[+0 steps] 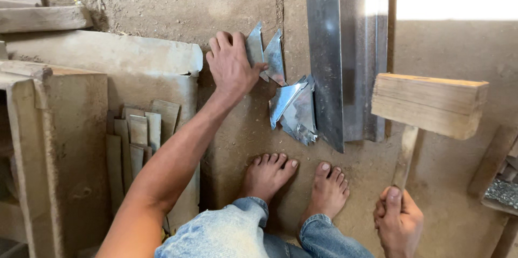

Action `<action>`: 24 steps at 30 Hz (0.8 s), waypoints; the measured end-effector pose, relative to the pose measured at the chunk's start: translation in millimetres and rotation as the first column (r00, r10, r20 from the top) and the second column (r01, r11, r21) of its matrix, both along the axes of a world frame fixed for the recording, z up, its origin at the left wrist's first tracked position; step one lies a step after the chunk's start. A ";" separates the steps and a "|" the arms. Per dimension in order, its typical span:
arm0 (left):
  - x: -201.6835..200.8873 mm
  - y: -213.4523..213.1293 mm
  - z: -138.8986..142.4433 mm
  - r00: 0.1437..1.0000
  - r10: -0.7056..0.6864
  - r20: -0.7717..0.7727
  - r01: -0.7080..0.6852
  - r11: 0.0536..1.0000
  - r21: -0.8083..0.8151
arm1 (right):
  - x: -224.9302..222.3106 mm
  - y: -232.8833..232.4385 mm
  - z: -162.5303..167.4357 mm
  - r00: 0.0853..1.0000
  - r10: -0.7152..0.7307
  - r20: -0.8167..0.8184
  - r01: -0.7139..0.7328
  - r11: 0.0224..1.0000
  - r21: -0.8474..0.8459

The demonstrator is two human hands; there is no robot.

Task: The person picks up small triangular sheet-metal pieces one at a time, holds each against a heavy steel angle bar on the ground, and hammers them with a wooden mallet to bend the metal. Finished pieces are set on a growing pile beside the bar, and the person occasionally gathers and restacks the pile.

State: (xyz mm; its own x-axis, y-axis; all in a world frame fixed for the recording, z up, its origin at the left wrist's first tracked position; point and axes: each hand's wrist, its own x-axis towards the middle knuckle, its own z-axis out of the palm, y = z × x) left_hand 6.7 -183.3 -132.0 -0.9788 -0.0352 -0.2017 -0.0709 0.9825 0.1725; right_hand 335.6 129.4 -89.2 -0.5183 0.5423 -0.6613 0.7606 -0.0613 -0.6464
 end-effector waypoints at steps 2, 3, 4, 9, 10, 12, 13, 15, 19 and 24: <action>-7.7 1.8 6.5 0.987 0.065 0.149 -0.063 0.998 -0.015 | -1.3 -4.1 2.3 1.000 0.013 -0.021 -0.013 0.999 -0.034; -8.1 2.4 9.1 0.970 0.093 0.226 -0.090 0.996 -0.025 | -1.4 -5.1 4.7 1.000 0.015 -0.027 -0.016 0.999 -0.049; -6.7 2.1 11.2 0.985 0.074 0.155 -0.086 0.994 0.073 | -1.6 -6.1 6.6 0.999 0.024 -0.033 -0.025 0.999 -0.038; 18.6 6.3 24.7 0.977 0.161 0.138 -0.213 0.741 0.637 | 2.3 0.9 16.8 0.995 0.037 -0.090 -0.042 0.998 -0.054; 26.7 13.0 24.8 0.963 0.153 0.221 -0.269 0.556 0.787 | 3.6 4.2 18.1 0.995 0.031 -0.096 -0.037 0.997 -0.061; 45.7 32.5 21.9 0.919 0.073 0.388 -0.393 0.095 0.915 | 5.0 9.3 17.5 0.995 0.019 -0.098 -0.026 0.997 -0.067; 55.9 45.3 19.2 0.908 0.001 0.419 -0.416 0.134 0.900 | 5.3 11.5 16.8 0.996 0.018 -0.092 -0.024 0.998 -0.062; 72.7 70.0 12.7 0.875 -0.121 0.468 -0.434 0.228 0.872 | 3.4 12.8 13.5 0.995 0.028 -0.092 -0.035 0.997 -0.074; 87.2 105.3 0.4 0.819 -0.142 0.555 -0.551 0.072 0.831 | -6.3 12.1 16.7 0.994 0.082 -0.078 -0.086 0.995 -0.046; 87.1 125.8 -3.6 0.801 -0.099 0.590 -0.587 0.062 0.807 | -16.5 28.2 51.7 0.929 0.252 -0.271 -0.226 0.966 0.126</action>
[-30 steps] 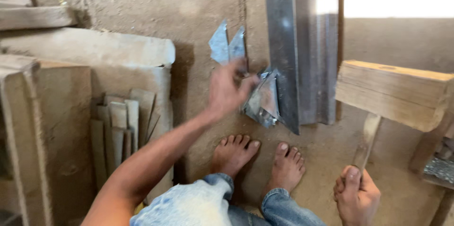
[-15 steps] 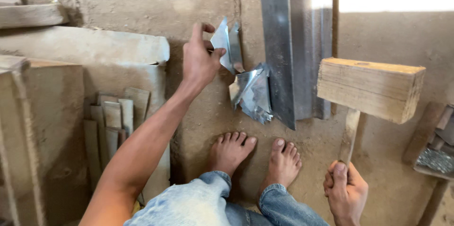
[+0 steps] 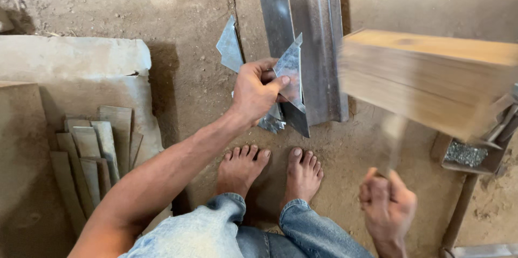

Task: The person picks up small triangular sheet-metal pieces one at a time, holds each against a heavy steel angle bar on the ground, and hammers them with a wooden mallet to bend the metal. Finished pieces are set on a growing pile beside the bar, and the person occasionally gathers and restacks the pile.

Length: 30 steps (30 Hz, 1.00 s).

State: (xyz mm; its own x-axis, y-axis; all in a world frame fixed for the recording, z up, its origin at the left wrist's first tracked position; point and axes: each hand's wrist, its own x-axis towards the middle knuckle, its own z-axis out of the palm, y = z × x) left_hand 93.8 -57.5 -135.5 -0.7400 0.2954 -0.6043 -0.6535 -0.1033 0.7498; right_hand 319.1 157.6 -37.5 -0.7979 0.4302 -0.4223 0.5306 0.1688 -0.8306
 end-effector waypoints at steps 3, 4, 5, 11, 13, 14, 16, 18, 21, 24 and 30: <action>-0.6 9.1 0.8 0.989 0.126 0.078 -0.129 0.991 0.031 | -4.1 7.1 9.6 0.891 -0.013 -0.454 0.031 0.999 0.030; -0.7 10.8 1.2 0.992 0.110 0.055 -0.111 0.994 0.009 | -5.2 8.5 9.7 0.867 -0.035 -0.497 0.048 0.999 0.014; -1.1 12.0 1.4 0.995 0.096 0.033 -0.096 0.995 -0.016 | -6.3 8.9 8.3 0.841 -0.056 -0.538 0.062 0.998 -0.006; -2.3 17.8 -0.7 0.987 0.151 0.046 -0.153 0.988 0.035 | -2.4 16.0 5.2 0.866 -0.108 -0.488 0.120 0.993 -0.006; -1.1 20.7 -2.5 0.990 0.136 0.036 -0.136 0.991 0.000 | 0.2 19.3 0.7 0.856 -0.139 -0.498 0.130 0.990 -0.053; -0.5 21.6 -3.5 0.990 0.135 0.036 -0.134 0.991 -0.015 | 0.9 20.2 -4.7 0.828 -0.157 -0.538 0.125 0.988 -0.094; 0.8 21.7 -4.9 0.991 0.131 0.009 -0.130 0.991 -0.031 | 1.1 19.0 -21.9 0.763 -0.186 -0.619 0.075 0.977 -0.200; 1.7 19.8 -6.0 0.990 0.131 -0.048 -0.133 0.991 -0.033 | 3.5 16.4 -37.2 0.836 -0.067 -0.544 0.011 0.994 -0.105; 1.4 15.6 -7.5 0.990 0.075 -0.122 -0.092 0.986 -0.136 | 10.0 9.6 -48.0 0.976 0.213 -0.043 -0.188 0.928 0.322; 0.3 13.6 -8.5 0.983 0.168 -0.069 -0.172 0.983 -0.056 | 11.3 -0.5 -48.7 0.984 0.000 -0.176 0.029 0.986 0.167; -0.8 10.5 -7.8 0.989 0.147 -0.012 -0.148 0.989 -0.021 | -2.8 -10.3 -41.1 0.977 0.173 -0.123 -0.126 0.940 0.317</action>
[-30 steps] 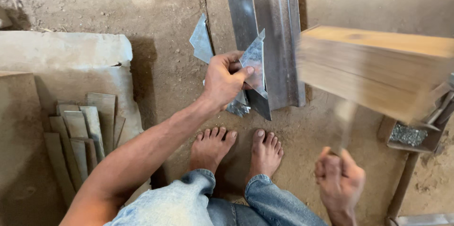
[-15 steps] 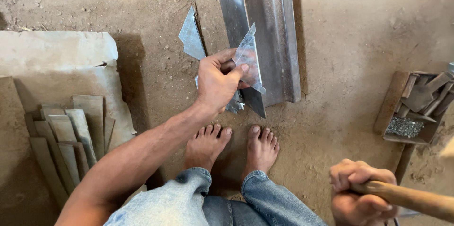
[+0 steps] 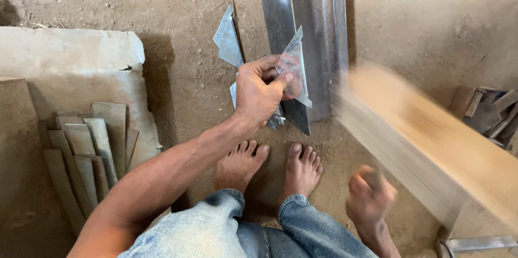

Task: The person picks up small triangular sheet-metal pieces one at a time, holds each against a heavy steel angle bar on the ground, and hammers them with a wooden mallet to bend the metal. Finished pieces are set on a growing pile beside the bar, and the person occasionally gathers and restacks the pile.

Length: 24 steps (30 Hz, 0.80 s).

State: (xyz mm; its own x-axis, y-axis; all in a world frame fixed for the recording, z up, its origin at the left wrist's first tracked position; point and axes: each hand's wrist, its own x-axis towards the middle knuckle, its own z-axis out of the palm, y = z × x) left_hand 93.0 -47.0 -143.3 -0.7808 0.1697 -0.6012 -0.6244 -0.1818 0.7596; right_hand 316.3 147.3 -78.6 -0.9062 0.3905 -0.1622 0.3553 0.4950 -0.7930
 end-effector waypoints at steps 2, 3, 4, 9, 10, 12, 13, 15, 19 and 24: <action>0.7 -0.9 1.1 0.999 -0.024 -0.044 0.023 1.000 -0.014 | -0.5 0.8 4.9 0.977 0.010 0.215 -0.035 0.993 0.113; 1.2 -1.4 1.7 0.997 -0.039 -0.064 0.037 0.999 -0.025 | 0.6 1.1 7.4 0.982 -0.053 0.184 0.050 0.998 0.022; 1.6 -1.4 1.9 0.998 -0.034 -0.055 0.033 0.999 -0.016 | 1.1 1.4 8.1 0.978 -0.122 0.167 0.135 0.988 -0.068; 2.3 -2.3 0.2 0.999 -0.047 0.000 0.047 0.999 -0.003 | 2.9 0.7 5.5 0.996 -0.074 0.040 0.075 0.997 -0.011; 2.1 -3.0 -0.4 0.998 -0.041 -0.042 0.041 0.999 -0.009 | 2.6 0.5 5.5 0.975 -0.031 0.221 -0.001 0.990 0.143; 1.0 -3.5 -1.2 0.991 -0.038 -0.129 0.035 0.999 -0.022 | 0.2 0.5 5.5 0.950 -0.098 0.296 0.082 0.995 0.063; 0.6 -3.8 -1.0 0.995 -0.041 -0.089 0.039 0.999 -0.014 | -0.6 1.1 7.6 0.932 -0.129 0.339 0.129 0.991 0.023; -0.6 -3.1 0.9 0.999 -0.050 0.006 0.050 0.999 0.011 | -2.8 0.7 11.7 0.984 -0.176 0.008 0.175 0.969 -0.176; -2.1 -1.5 8.9 1.000 -0.029 -0.004 0.029 0.999 0.020 | -12.3 -2.4 13.4 0.999 -0.004 -0.043 0.004 1.000 -0.005; -2.0 -5.4 14.2 0.998 -0.049 -0.024 0.050 0.999 0.017 | -20.7 -6.1 22.3 0.981 -0.146 0.132 0.170 0.966 -0.197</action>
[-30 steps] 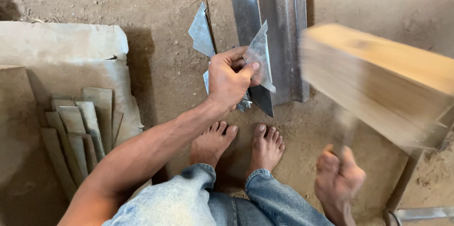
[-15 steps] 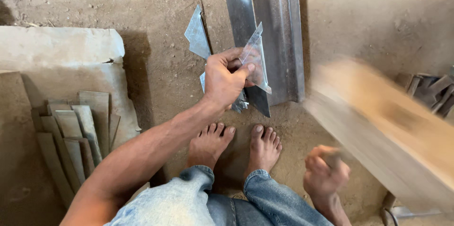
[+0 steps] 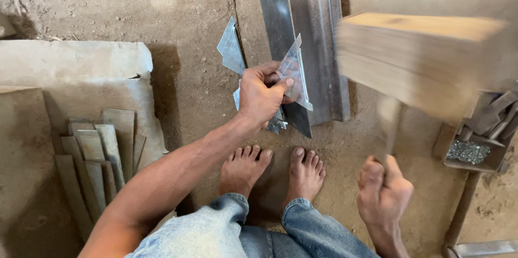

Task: The person picks up small triangular sheet-metal pieces one at a time, holds each against a heavy steel angle bar on the ground, and hammers them with a wooden mallet to bend the metal. Finished pieces are set on a growing pile beside the bar, and the person occasionally gathers and restacks the pile.

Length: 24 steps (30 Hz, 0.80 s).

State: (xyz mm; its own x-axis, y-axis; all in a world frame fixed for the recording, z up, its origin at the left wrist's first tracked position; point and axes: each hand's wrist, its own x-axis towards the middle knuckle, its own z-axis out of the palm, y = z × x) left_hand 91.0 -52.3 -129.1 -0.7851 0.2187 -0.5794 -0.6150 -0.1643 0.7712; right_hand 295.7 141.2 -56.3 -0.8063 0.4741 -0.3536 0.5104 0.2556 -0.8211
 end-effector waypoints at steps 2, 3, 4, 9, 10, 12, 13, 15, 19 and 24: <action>0.9 0.1 -1.4 1.000 0.013 0.010 -0.014 0.999 0.033 | -2.6 -1.4 4.2 0.998 0.019 -0.058 -0.017 0.999 0.034; 2.5 -0.4 0.3 1.000 0.024 0.013 -0.025 0.998 0.050 | -3.1 -2.9 5.9 0.996 0.086 0.022 -0.088 0.991 0.105; 4.3 -0.4 1.7 0.999 0.033 0.027 -0.034 0.998 0.052 | -3.1 -2.3 7.9 0.983 0.152 0.105 -0.168 0.971 0.168; 24.2 -29.6 12.1 0.992 -0.062 -0.111 0.043 0.985 -0.167 | 13.6 -2.9 10.9 0.994 -0.066 0.093 0.074 0.994 -0.080; 24.0 -44.2 16.5 0.969 -0.151 -0.197 0.097 0.961 -0.260 | 20.3 -4.8 10.0 0.989 -0.114 0.092 0.125 0.984 -0.124; 14.5 -72.9 22.1 0.885 -0.339 -0.320 0.171 0.875 -0.454 | 32.5 -8.8 5.5 0.980 -0.173 0.096 0.188 0.965 -0.184; 4.9 -86.2 22.5 0.811 -0.426 -0.401 0.026 0.710 -0.703 | 37.1 -12.2 1.4 0.976 -0.193 0.103 0.210 0.957 -0.198; -21.8 -102.1 17.6 0.756 -0.571 -0.321 -0.102 0.382 -0.918 | 45.8 -17.7 -3.6 0.960 -0.226 0.164 0.258 0.943 -0.210; -57.9 -109.9 10.4 0.779 -0.627 -0.016 0.061 0.101 -0.993 | 48.8 -26.4 -12.5 0.943 -0.226 0.246 0.288 0.923 -0.256; -64.3 -110.9 16.7 0.826 -0.562 0.052 0.139 0.114 -0.984 | 48.1 -26.0 -8.1 0.945 -0.214 0.248 0.288 0.904 -0.316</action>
State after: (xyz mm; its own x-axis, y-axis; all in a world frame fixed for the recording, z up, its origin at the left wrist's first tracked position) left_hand 26.6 -163.3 -112.4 -0.9347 -0.0090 -0.3553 -0.1090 0.9588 0.2624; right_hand 343.8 115.2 -64.3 -0.5698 0.4704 -0.6738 0.6845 -0.1819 -0.7060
